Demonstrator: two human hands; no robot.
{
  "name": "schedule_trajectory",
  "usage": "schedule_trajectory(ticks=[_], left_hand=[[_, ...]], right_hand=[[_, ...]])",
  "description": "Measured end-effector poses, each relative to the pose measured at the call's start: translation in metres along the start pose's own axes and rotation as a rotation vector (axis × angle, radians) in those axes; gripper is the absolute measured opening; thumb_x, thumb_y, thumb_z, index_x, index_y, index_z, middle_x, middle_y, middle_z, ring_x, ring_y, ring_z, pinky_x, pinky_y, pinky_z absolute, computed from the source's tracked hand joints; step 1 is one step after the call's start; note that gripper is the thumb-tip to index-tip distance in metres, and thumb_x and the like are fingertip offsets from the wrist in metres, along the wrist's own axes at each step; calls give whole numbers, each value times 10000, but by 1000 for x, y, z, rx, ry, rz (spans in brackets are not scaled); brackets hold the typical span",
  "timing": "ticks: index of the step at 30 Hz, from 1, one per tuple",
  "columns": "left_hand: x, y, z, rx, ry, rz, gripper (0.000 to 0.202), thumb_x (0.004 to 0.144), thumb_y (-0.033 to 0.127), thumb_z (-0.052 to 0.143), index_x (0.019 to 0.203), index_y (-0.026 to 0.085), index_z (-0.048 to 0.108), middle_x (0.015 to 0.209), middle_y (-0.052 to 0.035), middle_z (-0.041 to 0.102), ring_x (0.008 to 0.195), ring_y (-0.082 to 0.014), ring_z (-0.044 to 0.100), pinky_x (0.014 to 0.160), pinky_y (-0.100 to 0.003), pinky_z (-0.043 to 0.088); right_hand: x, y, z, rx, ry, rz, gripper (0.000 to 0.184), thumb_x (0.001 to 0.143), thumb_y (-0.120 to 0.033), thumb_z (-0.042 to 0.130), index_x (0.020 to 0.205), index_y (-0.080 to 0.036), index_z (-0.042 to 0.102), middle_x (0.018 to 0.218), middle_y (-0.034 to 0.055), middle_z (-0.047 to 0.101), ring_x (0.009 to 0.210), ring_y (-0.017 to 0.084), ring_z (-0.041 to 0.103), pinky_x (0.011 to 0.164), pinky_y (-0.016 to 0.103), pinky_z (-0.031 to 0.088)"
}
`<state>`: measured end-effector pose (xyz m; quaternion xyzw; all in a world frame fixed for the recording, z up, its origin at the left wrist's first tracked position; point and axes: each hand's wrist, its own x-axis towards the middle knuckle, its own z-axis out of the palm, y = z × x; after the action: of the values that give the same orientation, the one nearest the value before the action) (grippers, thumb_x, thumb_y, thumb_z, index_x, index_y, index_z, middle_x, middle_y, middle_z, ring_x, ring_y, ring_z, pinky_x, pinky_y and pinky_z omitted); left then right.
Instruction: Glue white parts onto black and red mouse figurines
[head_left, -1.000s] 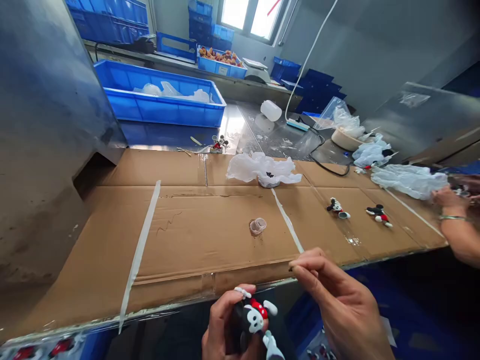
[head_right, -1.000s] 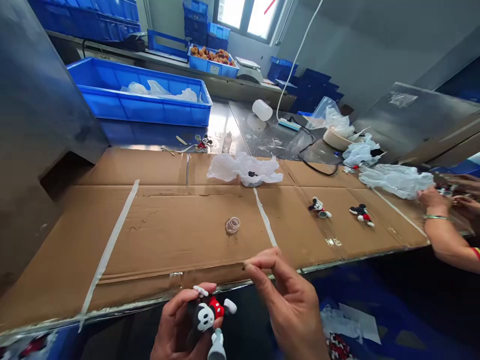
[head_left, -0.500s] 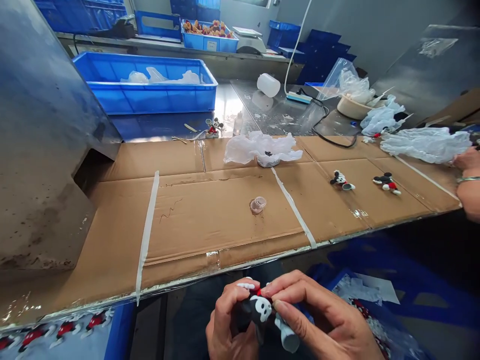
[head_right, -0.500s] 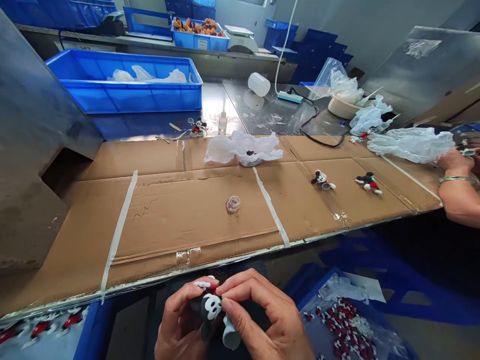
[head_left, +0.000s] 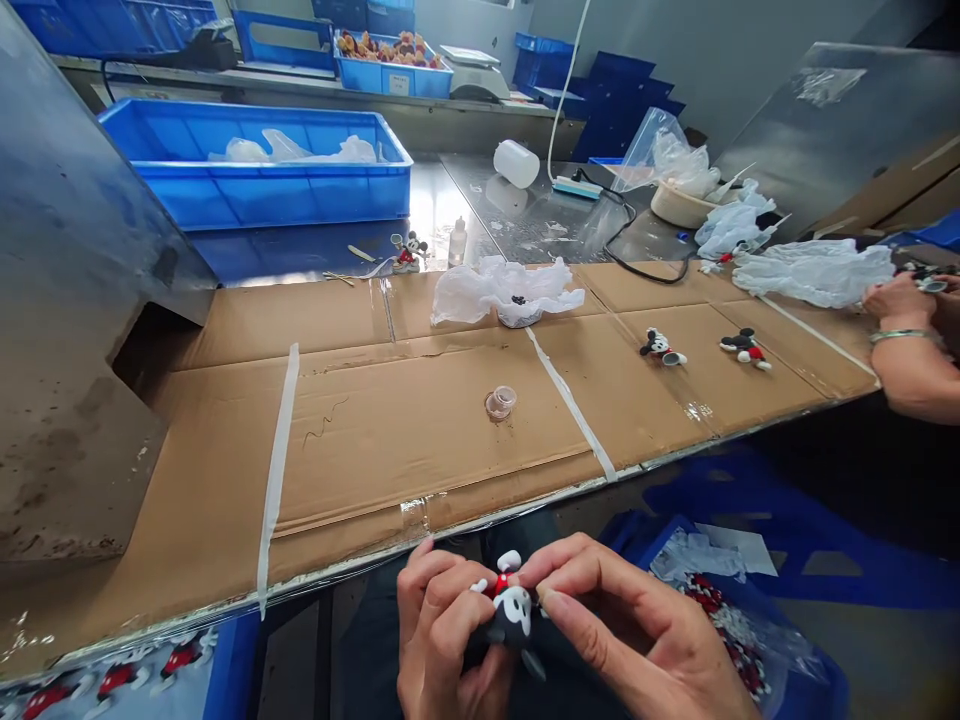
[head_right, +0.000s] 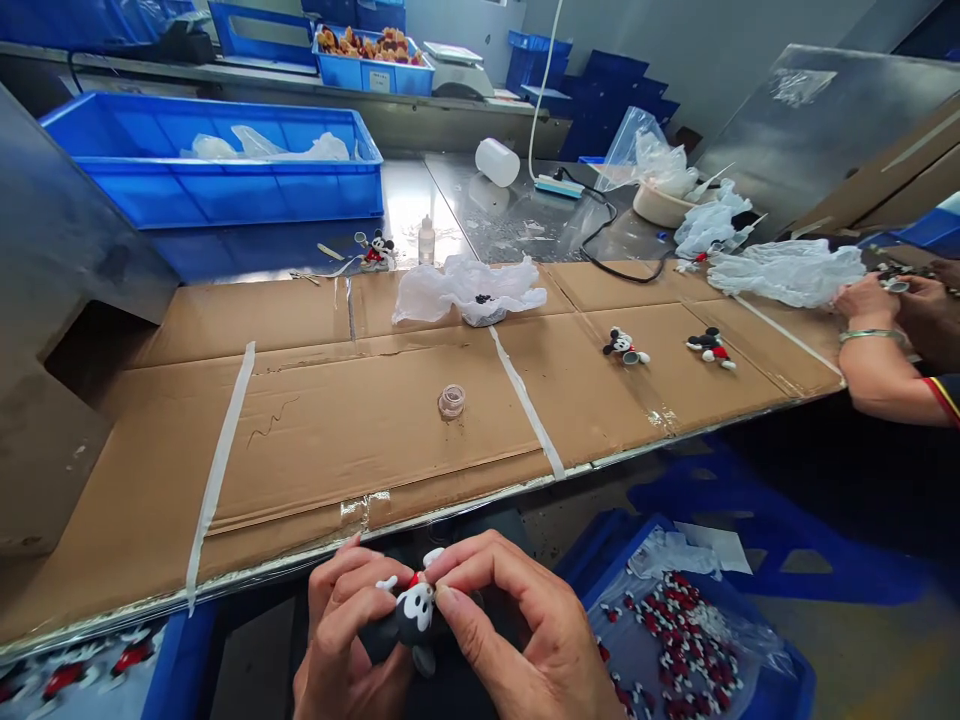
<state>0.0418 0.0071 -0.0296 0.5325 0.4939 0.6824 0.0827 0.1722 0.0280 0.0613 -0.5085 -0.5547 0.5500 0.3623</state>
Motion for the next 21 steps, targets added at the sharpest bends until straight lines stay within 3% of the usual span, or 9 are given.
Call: schedule_trajectory(ticks=[2, 5, 10, 16, 21], left_hand=[[1, 0, 2, -133, 12, -48, 119, 914, 226, 710, 956, 208, 601, 842, -10, 729, 774, -141, 689, 775, -296, 612], [3, 1, 4, -259, -16, -70, 225, 937, 241, 686, 1142, 197, 603, 841, -29, 725, 701, -124, 694, 630, -215, 597], [16, 0, -3, -358, -226, -50, 139, 891, 211, 742, 996, 174, 658, 788, -44, 754, 616, -131, 701, 560, -207, 589], [21, -5, -17, -344, -340, 48, 152, 912, 142, 700, 1054, 142, 647, 870, -96, 777, 781, -179, 743, 667, -269, 641], [23, -4, -22, -280, -413, 122, 158, 924, 102, 668, 1076, 127, 635, 894, -119, 790, 809, -178, 746, 700, -279, 651]], right_hand=[[-1, 0, 1, 12, -13, 7, 174, 970, -358, 683, 864, -232, 740, 967, 45, 732, 912, 190, 709, 877, 209, 571], [-2, 0, -1, 10, -17, 3, 160, 979, -337, 674, 870, -240, 741, 964, 33, 726, 904, 174, 701, 851, 179, 567], [-2, 1, -6, 21, -10, -2, 172, 985, -331, 666, 850, -246, 733, 920, 14, 708, 825, 151, 683, 748, 149, 571], [-4, -5, -12, -74, -83, 7, 159, 987, -285, 652, 854, -244, 729, 938, 8, 728, 878, 150, 698, 810, 148, 560], [-4, -9, -14, -234, -94, -86, 157, 987, -198, 619, 877, -247, 720, 950, -14, 732, 883, 134, 704, 846, 148, 546]])
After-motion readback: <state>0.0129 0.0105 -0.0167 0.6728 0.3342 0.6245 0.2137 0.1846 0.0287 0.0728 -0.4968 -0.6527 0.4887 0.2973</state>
